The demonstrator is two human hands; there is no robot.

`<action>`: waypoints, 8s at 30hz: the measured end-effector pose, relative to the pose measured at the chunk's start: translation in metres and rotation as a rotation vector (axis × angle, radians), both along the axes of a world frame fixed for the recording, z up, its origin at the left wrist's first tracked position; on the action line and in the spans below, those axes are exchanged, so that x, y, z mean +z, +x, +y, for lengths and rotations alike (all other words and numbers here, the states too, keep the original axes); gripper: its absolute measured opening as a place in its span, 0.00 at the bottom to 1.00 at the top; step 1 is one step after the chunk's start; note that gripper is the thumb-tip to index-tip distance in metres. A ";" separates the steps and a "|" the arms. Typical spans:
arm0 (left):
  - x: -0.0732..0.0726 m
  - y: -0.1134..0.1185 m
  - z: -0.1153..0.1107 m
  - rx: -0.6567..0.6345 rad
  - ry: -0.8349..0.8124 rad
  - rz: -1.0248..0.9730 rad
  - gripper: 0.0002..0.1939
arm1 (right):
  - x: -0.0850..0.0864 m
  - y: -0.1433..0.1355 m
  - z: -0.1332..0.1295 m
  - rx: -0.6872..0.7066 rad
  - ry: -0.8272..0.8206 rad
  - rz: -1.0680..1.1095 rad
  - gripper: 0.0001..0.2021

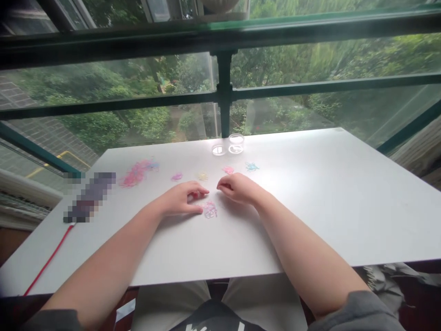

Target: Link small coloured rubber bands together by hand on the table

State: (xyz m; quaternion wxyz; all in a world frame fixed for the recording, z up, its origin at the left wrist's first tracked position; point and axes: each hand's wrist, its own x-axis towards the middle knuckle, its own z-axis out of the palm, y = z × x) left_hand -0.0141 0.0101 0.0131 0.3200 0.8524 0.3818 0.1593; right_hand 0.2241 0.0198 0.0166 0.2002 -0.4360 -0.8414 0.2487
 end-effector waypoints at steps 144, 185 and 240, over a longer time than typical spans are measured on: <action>-0.020 0.007 0.017 0.198 -0.207 -0.454 0.09 | -0.024 -0.041 -0.002 0.002 -0.245 0.410 0.02; -0.029 0.011 0.034 0.335 -0.290 -0.708 0.08 | -0.029 -0.041 0.022 -0.086 -0.134 0.518 0.04; -0.031 0.013 0.016 0.252 -0.093 -0.418 0.13 | -0.029 -0.038 0.015 -0.001 -0.361 0.554 0.04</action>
